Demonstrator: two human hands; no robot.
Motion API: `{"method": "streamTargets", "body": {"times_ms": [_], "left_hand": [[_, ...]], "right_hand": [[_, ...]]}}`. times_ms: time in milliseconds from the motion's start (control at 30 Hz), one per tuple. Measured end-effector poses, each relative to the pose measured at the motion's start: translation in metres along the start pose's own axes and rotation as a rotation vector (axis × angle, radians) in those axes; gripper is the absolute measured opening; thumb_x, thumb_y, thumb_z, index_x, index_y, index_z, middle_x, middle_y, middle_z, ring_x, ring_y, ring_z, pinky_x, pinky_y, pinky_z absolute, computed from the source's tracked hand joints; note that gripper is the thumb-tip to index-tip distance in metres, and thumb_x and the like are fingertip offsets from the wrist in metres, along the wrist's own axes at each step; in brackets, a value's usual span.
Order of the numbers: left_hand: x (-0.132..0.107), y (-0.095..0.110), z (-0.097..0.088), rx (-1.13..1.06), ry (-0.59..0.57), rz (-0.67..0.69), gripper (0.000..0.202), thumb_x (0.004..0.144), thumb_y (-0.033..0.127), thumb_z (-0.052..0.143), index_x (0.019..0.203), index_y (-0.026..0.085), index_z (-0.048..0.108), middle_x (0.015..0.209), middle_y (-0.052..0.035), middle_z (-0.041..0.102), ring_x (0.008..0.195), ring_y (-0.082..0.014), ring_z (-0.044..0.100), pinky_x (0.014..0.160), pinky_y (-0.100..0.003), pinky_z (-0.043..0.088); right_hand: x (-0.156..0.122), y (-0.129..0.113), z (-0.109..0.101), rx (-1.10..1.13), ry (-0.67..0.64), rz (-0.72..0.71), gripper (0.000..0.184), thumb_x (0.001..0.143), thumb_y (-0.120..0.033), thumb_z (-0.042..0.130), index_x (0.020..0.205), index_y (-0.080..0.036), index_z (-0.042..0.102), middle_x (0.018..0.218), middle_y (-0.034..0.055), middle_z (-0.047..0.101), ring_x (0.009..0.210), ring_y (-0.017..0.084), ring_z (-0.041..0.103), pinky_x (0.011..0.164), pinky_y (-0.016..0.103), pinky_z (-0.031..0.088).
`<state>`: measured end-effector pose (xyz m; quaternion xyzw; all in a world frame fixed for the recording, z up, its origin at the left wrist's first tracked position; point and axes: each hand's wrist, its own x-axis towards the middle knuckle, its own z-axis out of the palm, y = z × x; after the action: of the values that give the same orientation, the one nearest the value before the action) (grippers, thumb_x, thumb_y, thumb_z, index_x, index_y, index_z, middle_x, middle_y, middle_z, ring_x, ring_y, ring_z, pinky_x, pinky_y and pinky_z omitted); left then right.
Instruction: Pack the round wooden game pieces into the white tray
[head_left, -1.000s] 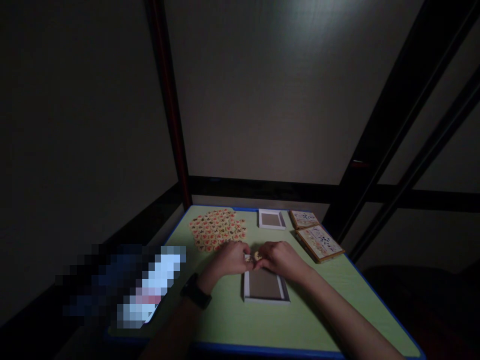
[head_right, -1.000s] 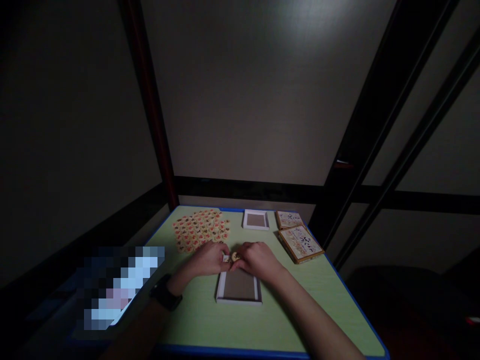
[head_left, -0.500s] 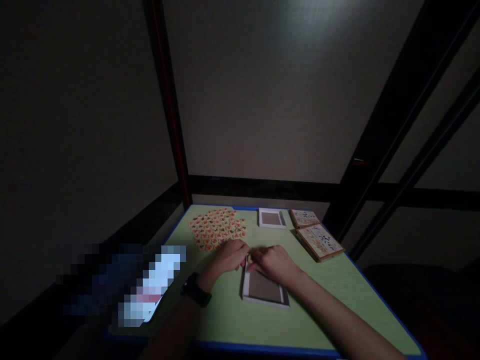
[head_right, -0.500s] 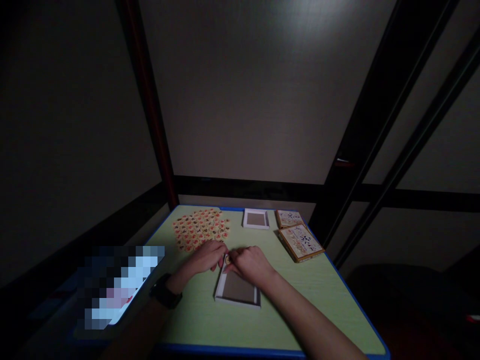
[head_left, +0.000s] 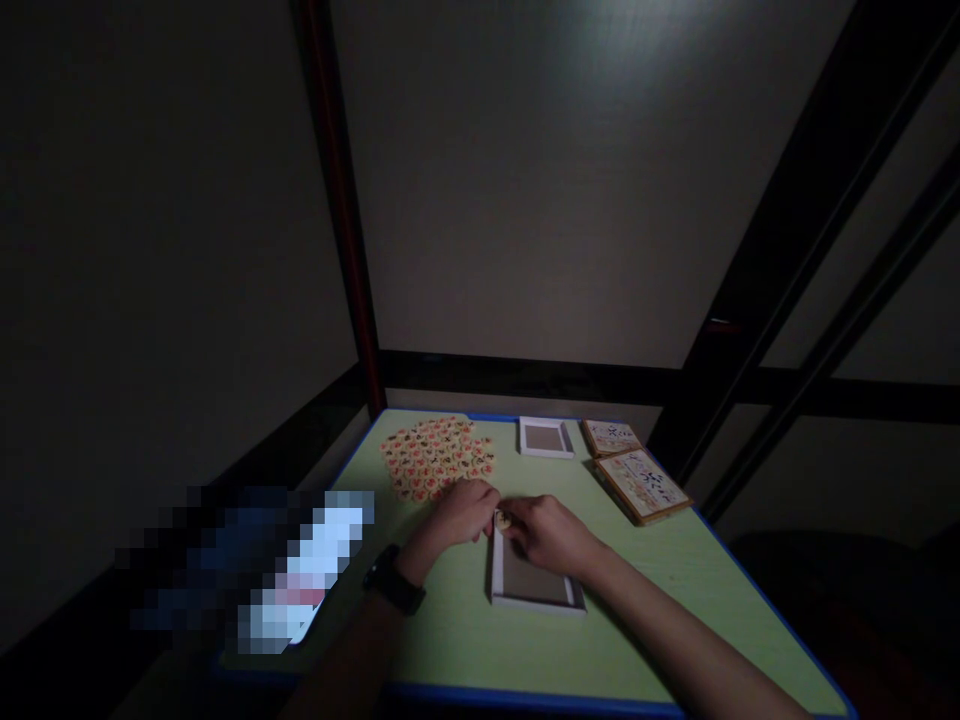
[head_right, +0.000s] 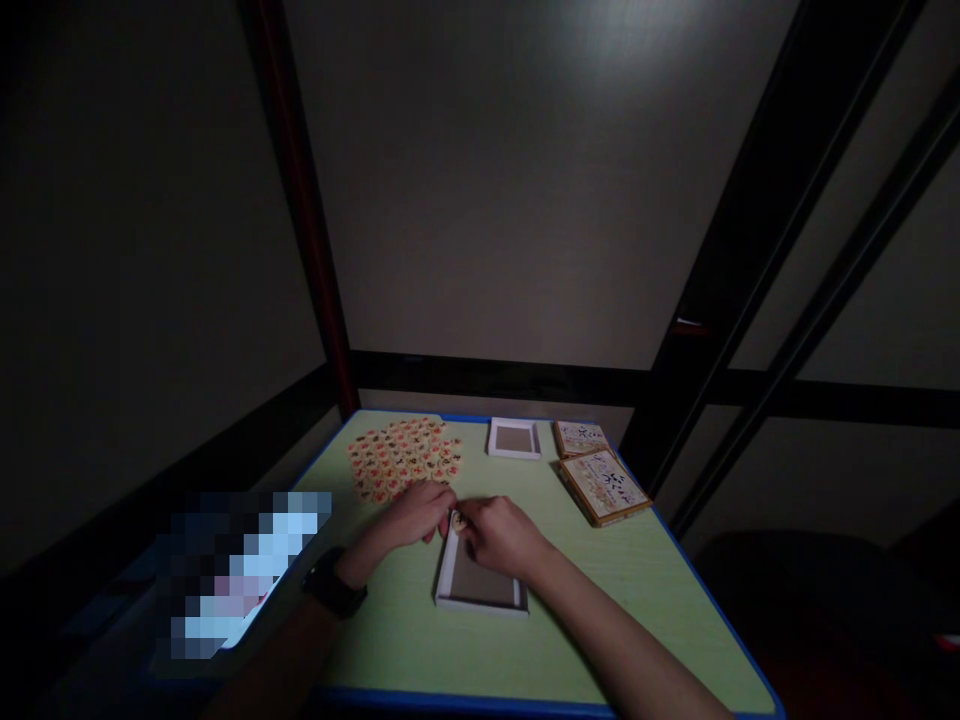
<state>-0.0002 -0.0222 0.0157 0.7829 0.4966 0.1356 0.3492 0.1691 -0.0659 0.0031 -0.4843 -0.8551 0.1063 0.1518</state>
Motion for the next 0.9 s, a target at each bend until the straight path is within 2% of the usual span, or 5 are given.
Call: {"method": "streamTargets", "body": {"times_ms": [200, 533, 733, 800, 900], "left_hand": [[0.000, 0.001, 0.000, -0.031, 0.012, -0.026, 0.035, 0.088, 0.022, 0.035, 0.057, 0.019, 0.051, 0.054, 0.0021, 0.058, 0.046, -0.0107, 0.050, 0.053, -0.021, 0.040], [0.003, -0.008, 0.002, 0.132, 0.006, 0.041, 0.034, 0.090, 0.022, 0.036, 0.068, 0.017, 0.061, 0.059, 0.0002, 0.064, 0.056, -0.0120, 0.054, 0.063, -0.022, 0.043], [0.001, -0.002, 0.000, 0.155, 0.047, 0.078, 0.033, 0.090, 0.018, 0.035, 0.066, 0.019, 0.059, 0.065, -0.0015, 0.066, 0.068, -0.0144, 0.061, 0.069, -0.023, 0.043], [0.001, -0.001, 0.000, 0.185, 0.074, 0.068, 0.034, 0.092, 0.018, 0.033, 0.073, 0.018, 0.062, 0.070, -0.0026, 0.068, 0.071, -0.0153, 0.062, 0.070, -0.024, 0.044], [0.000, 0.001, 0.002, 0.271, 0.181, 0.065, 0.032, 0.096, 0.022, 0.034, 0.087, 0.019, 0.064, 0.085, -0.0048, 0.072, 0.081, -0.0166, 0.065, 0.075, -0.025, 0.044]], "right_hand": [[0.000, 0.000, -0.001, 0.055, 0.015, -0.009, 0.029, 0.080, -0.008, 0.055, 0.102, -0.017, 0.070, 0.091, 0.0074, 0.076, 0.081, 0.019, 0.070, 0.070, 0.023, 0.044], [0.001, 0.001, 0.001, 0.065, 0.018, -0.013, 0.028, 0.079, -0.009, 0.055, 0.101, -0.017, 0.070, 0.092, 0.0077, 0.075, 0.082, 0.019, 0.069, 0.072, 0.023, 0.045], [-0.002, -0.002, -0.008, 0.126, 0.019, -0.004, 0.037, 0.073, -0.006, 0.057, 0.104, -0.017, 0.071, 0.081, 0.0040, 0.074, 0.069, 0.016, 0.065, 0.065, 0.022, 0.044], [-0.004, -0.002, -0.013, 0.146, 0.038, -0.010, 0.038, 0.073, -0.006, 0.057, 0.106, -0.017, 0.072, 0.075, 0.0027, 0.073, 0.064, 0.015, 0.063, 0.063, 0.022, 0.043], [-0.004, 0.003, -0.019, 0.165, 0.113, -0.006, 0.037, 0.076, -0.009, 0.055, 0.108, -0.015, 0.072, 0.073, 0.0034, 0.073, 0.061, 0.015, 0.063, 0.062, 0.022, 0.044]]}}
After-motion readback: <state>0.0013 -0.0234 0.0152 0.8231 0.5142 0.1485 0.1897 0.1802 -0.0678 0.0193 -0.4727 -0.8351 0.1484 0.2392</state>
